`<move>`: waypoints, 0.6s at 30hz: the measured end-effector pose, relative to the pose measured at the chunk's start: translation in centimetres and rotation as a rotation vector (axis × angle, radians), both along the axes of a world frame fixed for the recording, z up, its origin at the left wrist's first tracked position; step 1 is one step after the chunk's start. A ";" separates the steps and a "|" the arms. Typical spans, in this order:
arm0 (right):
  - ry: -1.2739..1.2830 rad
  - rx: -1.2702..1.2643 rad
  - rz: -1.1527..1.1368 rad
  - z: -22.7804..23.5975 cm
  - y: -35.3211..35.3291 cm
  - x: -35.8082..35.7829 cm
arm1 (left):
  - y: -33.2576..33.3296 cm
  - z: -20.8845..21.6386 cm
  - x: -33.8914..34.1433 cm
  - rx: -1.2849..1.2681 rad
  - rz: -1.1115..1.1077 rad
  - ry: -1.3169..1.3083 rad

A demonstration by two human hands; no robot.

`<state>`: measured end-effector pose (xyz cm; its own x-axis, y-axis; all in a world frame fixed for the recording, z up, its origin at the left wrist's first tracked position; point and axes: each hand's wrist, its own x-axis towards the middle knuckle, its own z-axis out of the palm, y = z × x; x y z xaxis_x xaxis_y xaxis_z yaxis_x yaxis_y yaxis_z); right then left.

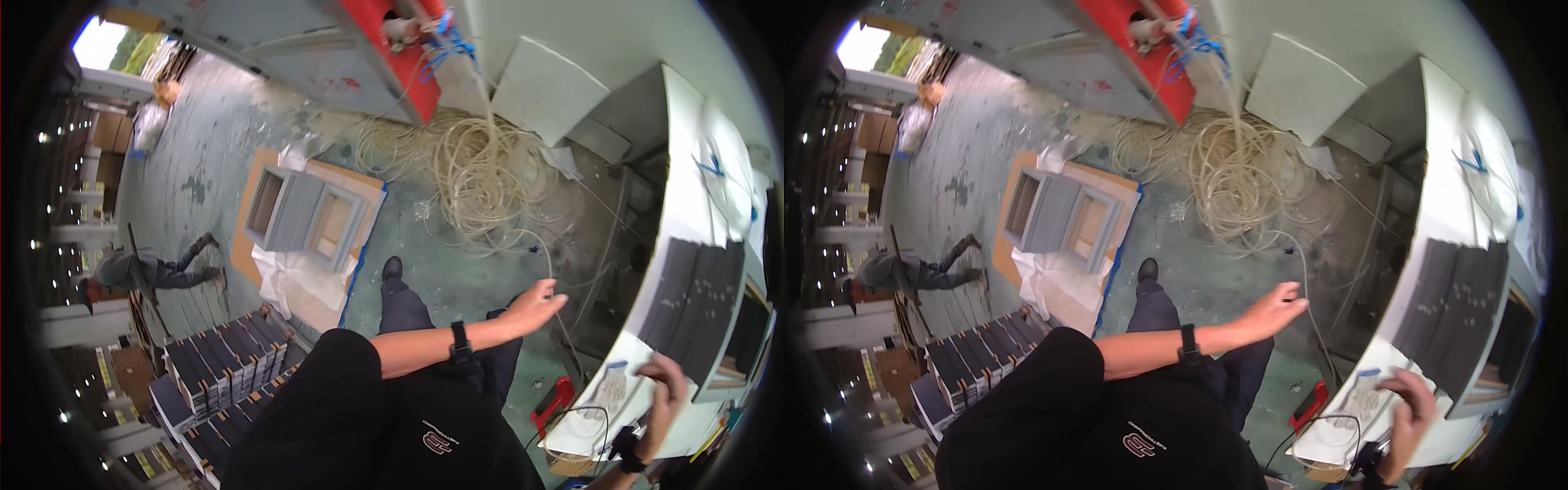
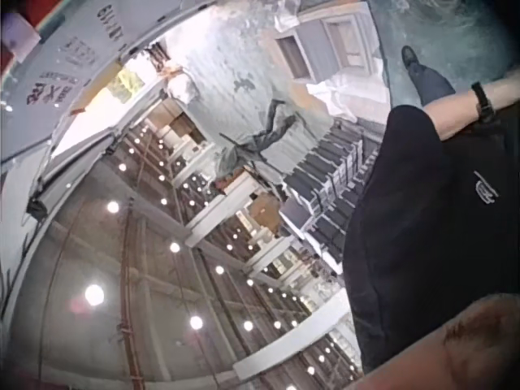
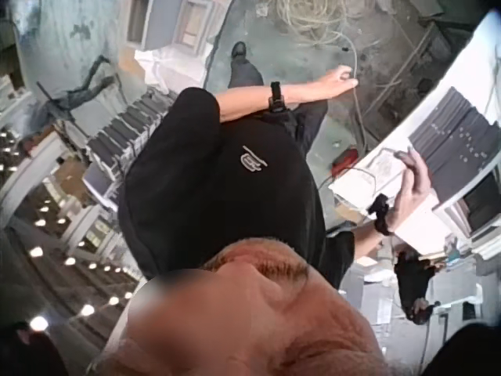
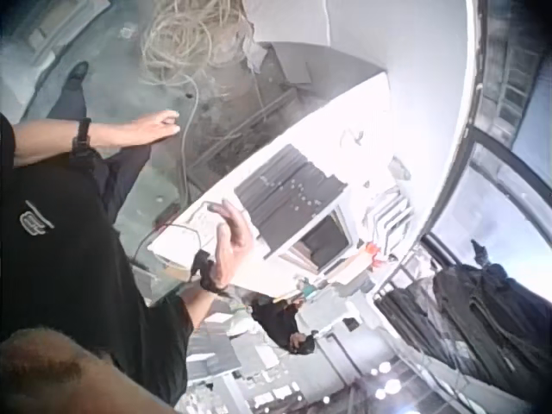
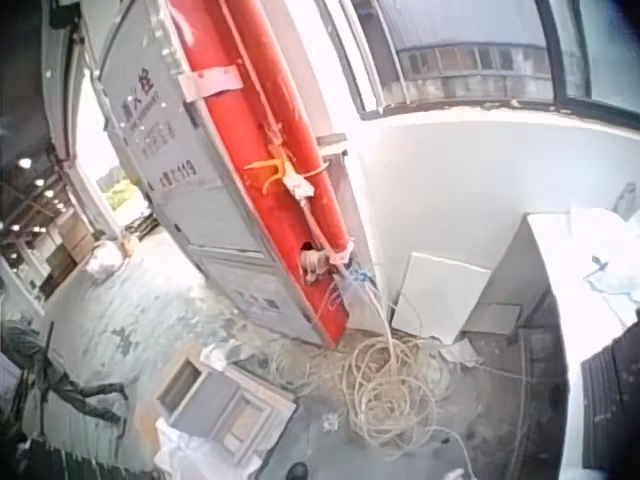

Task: The worker is seen assembling a frame by using an air-powered screwdriver to fasten screws into the frame components.

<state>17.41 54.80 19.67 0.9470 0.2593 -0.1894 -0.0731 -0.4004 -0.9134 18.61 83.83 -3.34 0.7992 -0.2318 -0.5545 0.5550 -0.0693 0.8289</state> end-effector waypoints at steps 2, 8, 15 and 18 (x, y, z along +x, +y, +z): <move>0.271 0.026 -0.023 -4.8 13.3 2.4 | 9.5 -6.6 -3.6 0.099 0.148 0.079; 0.570 0.111 0.244 -25.6 45.8 4.6 | 40.4 -24.2 -16.9 0.345 0.731 0.289; 0.368 -0.153 0.472 -52.2 73.8 7.1 | 69.1 -39.5 -30.8 0.193 1.380 0.511; 0.261 -0.242 0.570 -62.2 81.9 8.0 | 77.3 -47.1 -35.3 0.254 1.373 0.614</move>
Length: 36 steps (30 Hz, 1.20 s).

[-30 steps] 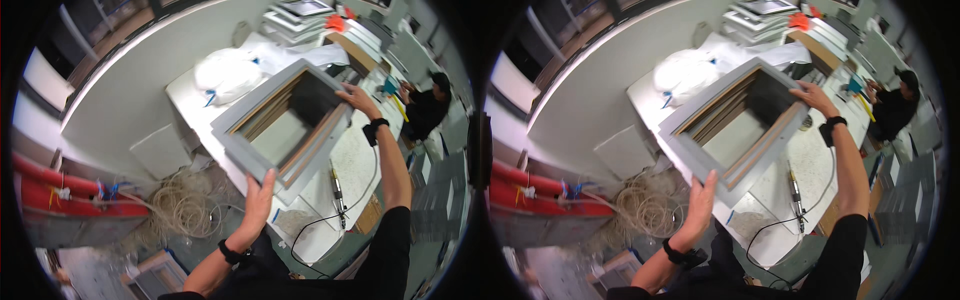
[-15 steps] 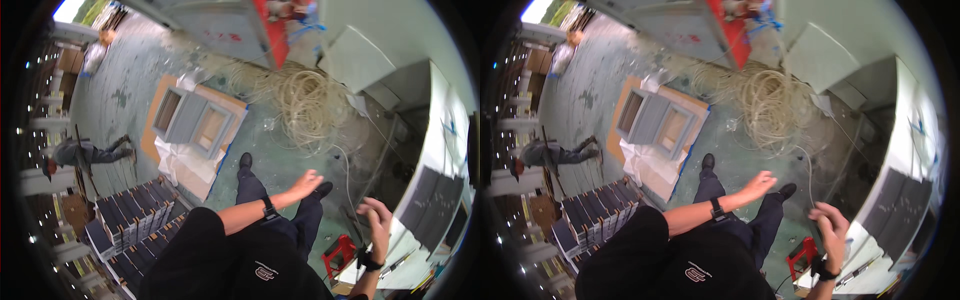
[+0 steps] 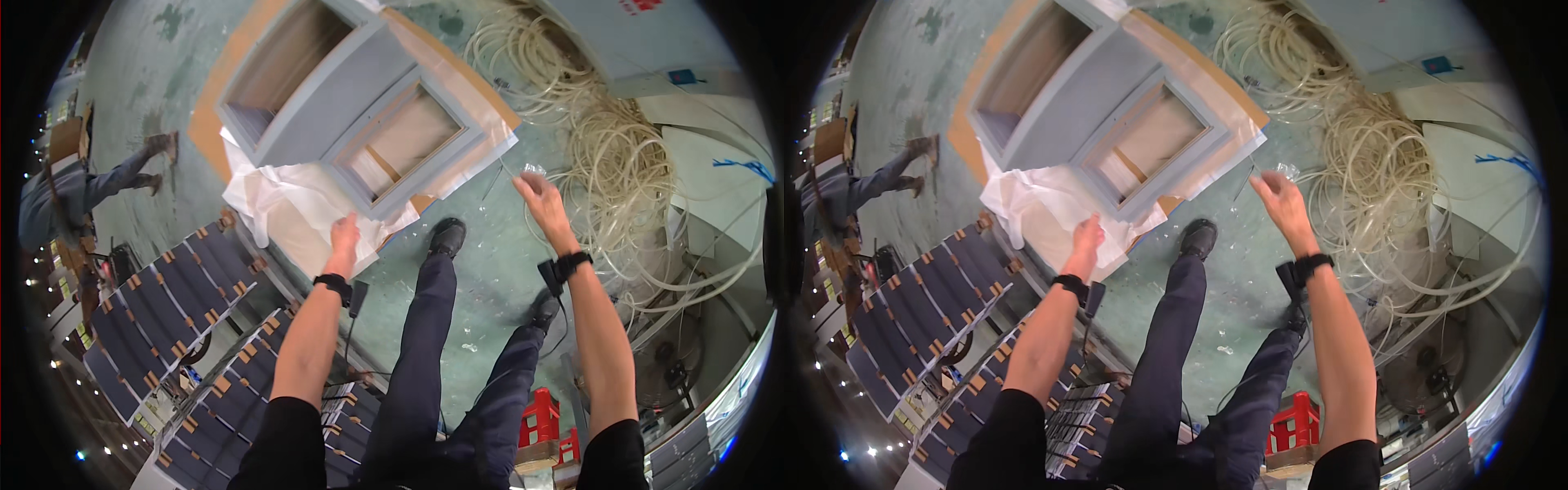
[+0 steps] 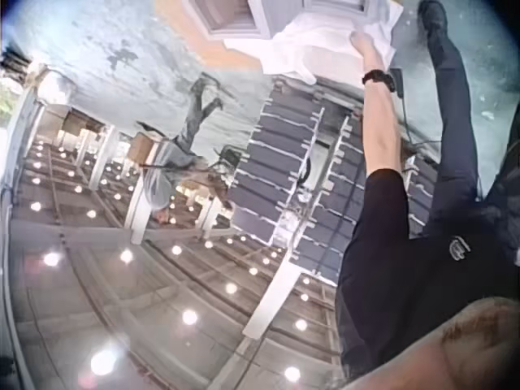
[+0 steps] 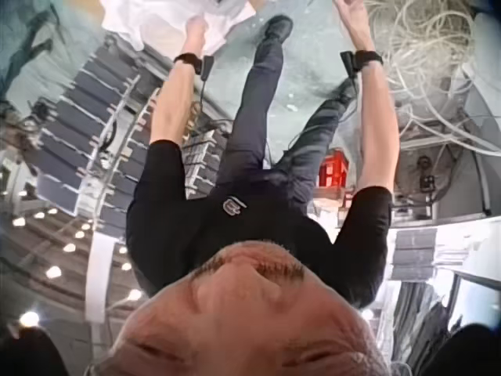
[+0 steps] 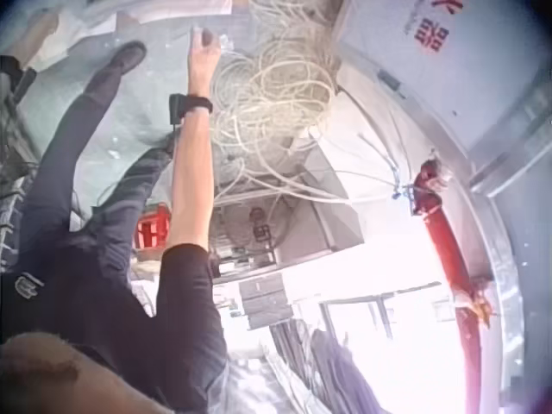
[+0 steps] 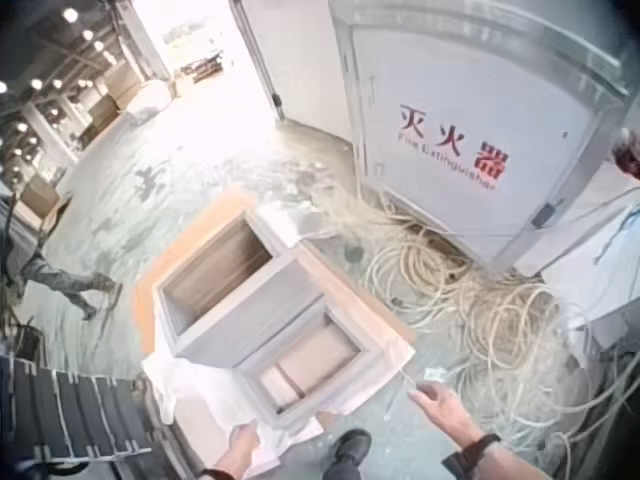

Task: The worker is seen assembling a frame by using an air-powered screwdriver to fasten screws into the frame components.

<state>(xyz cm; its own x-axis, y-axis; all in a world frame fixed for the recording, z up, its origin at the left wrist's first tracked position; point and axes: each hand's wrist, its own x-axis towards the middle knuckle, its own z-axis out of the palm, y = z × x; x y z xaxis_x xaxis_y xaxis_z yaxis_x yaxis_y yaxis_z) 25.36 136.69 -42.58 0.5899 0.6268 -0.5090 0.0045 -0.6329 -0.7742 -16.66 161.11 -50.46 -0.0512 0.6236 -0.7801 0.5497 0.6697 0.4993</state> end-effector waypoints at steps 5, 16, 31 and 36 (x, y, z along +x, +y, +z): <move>-0.119 -0.093 0.097 -11.5 8.9 1.3 | 3.6 -9.8 -0.9 -0.004 0.096 0.044; -0.370 -0.193 0.355 -20.8 16.5 1.9 | 0.0 -14.3 2.8 0.090 0.160 0.134; 0.195 -0.199 0.290 -14.0 14.0 3.2 | -0.4 -8.6 1.3 0.057 0.125 -0.022; 0.308 -0.151 0.136 -10.3 8.9 -2.5 | 0.8 -3.7 -2.7 0.094 0.047 0.003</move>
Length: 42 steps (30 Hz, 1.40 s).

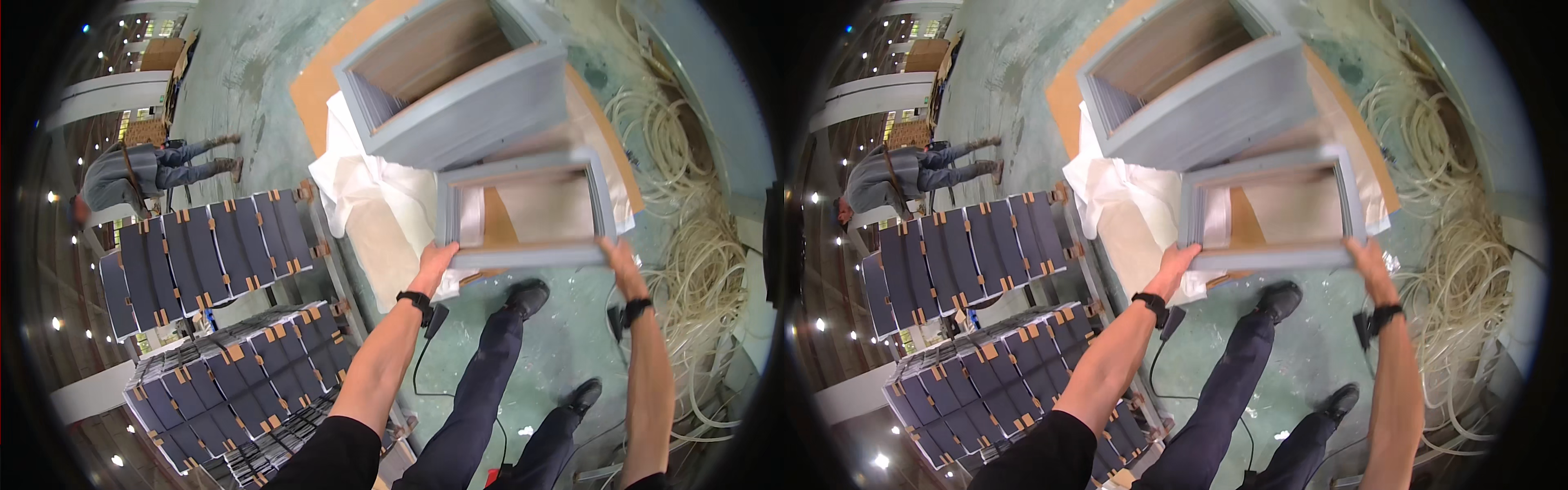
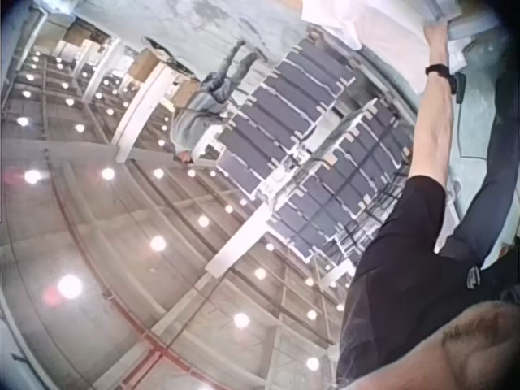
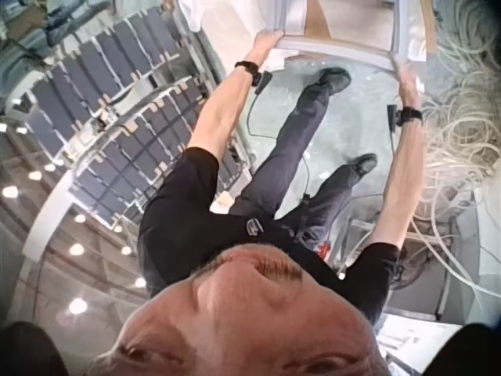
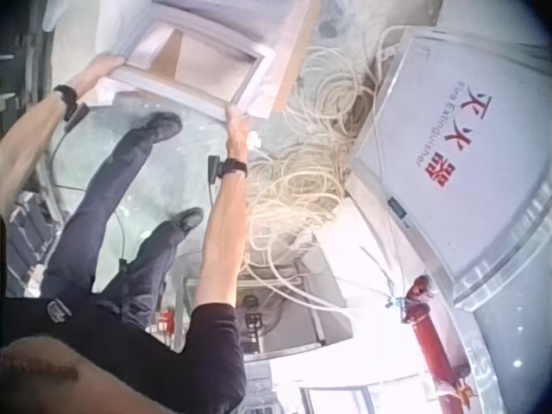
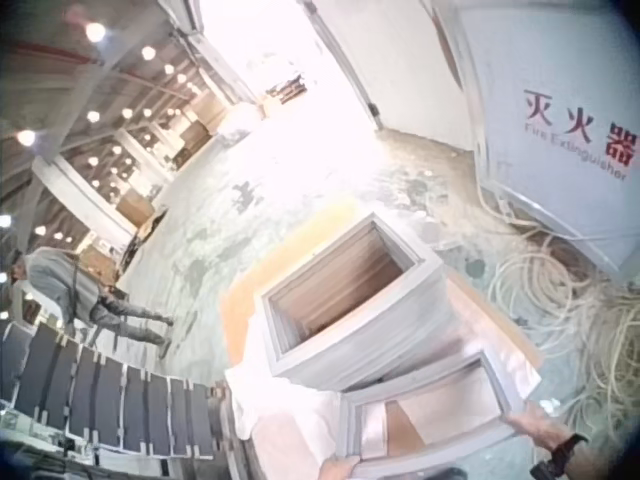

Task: The worker is seen assembling a frame by using an air-powered screwdriver to fasten screws into the frame components.

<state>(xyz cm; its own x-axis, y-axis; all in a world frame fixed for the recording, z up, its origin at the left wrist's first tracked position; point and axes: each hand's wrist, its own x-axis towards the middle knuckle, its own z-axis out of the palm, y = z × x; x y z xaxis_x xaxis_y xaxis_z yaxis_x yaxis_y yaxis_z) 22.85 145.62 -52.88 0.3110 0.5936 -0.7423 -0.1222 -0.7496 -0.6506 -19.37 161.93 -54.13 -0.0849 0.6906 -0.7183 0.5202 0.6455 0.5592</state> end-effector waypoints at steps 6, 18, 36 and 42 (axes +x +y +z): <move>0.087 -0.064 -0.385 6.9 -15.7 -1.6 | -1.6 5.1 6.0 0.013 -0.359 -0.017; 0.028 0.082 -0.725 34.7 -32.4 -8.2 | -8.0 26.6 8.1 -0.316 -0.724 -0.249; -0.268 0.213 -1.133 59.4 -62.8 -17.9 | -33.8 48.2 18.7 -0.347 -0.782 -0.530; -0.660 0.249 -1.176 70.1 -77.6 -22.9 | -47.8 58.2 25.0 -0.286 -1.028 -0.675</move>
<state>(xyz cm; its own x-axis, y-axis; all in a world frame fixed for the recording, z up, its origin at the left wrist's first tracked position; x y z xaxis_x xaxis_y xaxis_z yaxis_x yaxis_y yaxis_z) 0.00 68.01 17.18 0.9700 -0.1691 -0.1746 -0.2166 -0.2756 -0.9365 5.67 114.14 4.10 0.8388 0.0328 -0.5434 0.5188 0.2543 0.8162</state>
